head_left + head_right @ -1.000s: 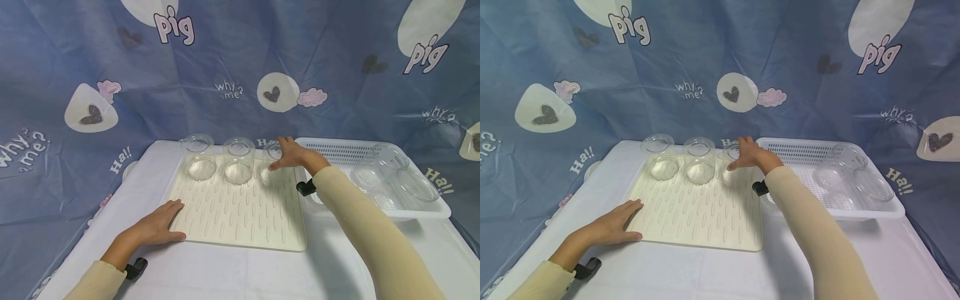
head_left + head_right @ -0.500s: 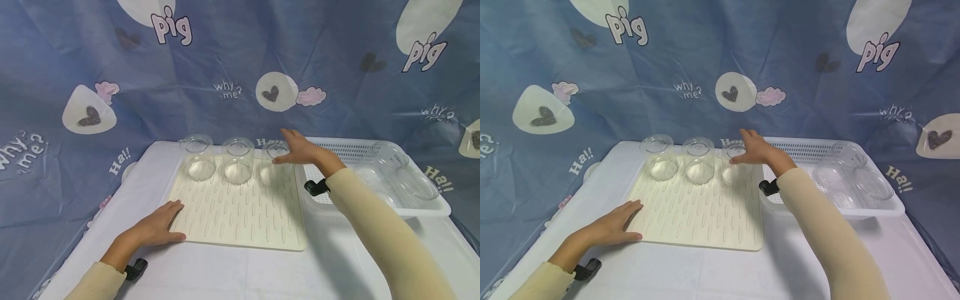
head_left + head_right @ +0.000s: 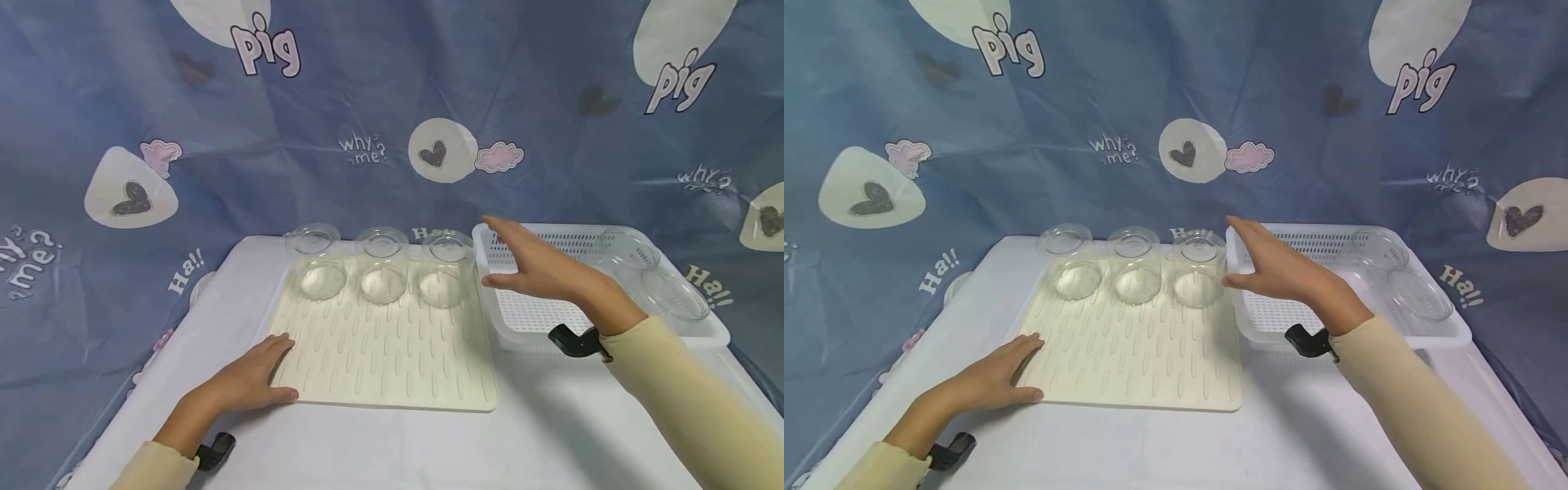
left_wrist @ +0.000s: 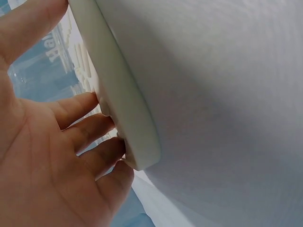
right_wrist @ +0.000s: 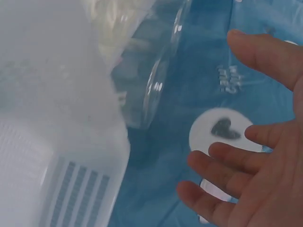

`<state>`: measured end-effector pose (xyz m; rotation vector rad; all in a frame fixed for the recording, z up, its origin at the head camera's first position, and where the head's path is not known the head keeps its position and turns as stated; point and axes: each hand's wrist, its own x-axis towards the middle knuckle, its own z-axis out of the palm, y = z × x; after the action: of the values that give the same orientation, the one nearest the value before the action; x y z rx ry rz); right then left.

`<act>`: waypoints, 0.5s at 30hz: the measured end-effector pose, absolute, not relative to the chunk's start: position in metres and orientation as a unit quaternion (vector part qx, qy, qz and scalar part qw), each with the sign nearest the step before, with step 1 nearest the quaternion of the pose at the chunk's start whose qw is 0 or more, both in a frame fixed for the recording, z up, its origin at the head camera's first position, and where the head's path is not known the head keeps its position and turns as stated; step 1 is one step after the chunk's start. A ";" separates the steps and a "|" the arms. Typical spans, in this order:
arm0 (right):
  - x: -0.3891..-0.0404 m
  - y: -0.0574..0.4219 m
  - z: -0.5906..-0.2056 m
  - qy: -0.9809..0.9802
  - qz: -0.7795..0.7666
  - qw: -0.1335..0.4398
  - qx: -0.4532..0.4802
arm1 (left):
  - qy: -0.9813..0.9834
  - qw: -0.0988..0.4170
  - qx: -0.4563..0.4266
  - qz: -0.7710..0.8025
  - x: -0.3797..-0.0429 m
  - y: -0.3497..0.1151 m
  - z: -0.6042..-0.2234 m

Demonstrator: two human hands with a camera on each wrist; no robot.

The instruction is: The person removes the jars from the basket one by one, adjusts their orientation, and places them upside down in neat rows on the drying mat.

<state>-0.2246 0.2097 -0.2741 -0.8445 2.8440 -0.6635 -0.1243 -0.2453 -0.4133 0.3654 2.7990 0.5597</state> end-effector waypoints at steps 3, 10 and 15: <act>-0.216 0.226 -0.274 0.939 -0.207 0.036 -0.273 | 0.964 0.129 0.128 0.195 -0.124 -0.246 -0.412; -0.190 0.278 -0.279 0.952 -0.200 -0.008 -0.231 | 0.963 0.130 0.129 0.198 -0.125 -0.246 -0.413; -0.182 0.322 -0.291 0.961 -0.189 -0.039 -0.196 | 0.965 0.129 0.125 0.193 -0.125 -0.247 -0.414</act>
<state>-0.1821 0.3219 -0.2909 -0.6329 3.0980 -0.6098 -0.1254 -0.2467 -0.4135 0.3627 2.8052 0.5605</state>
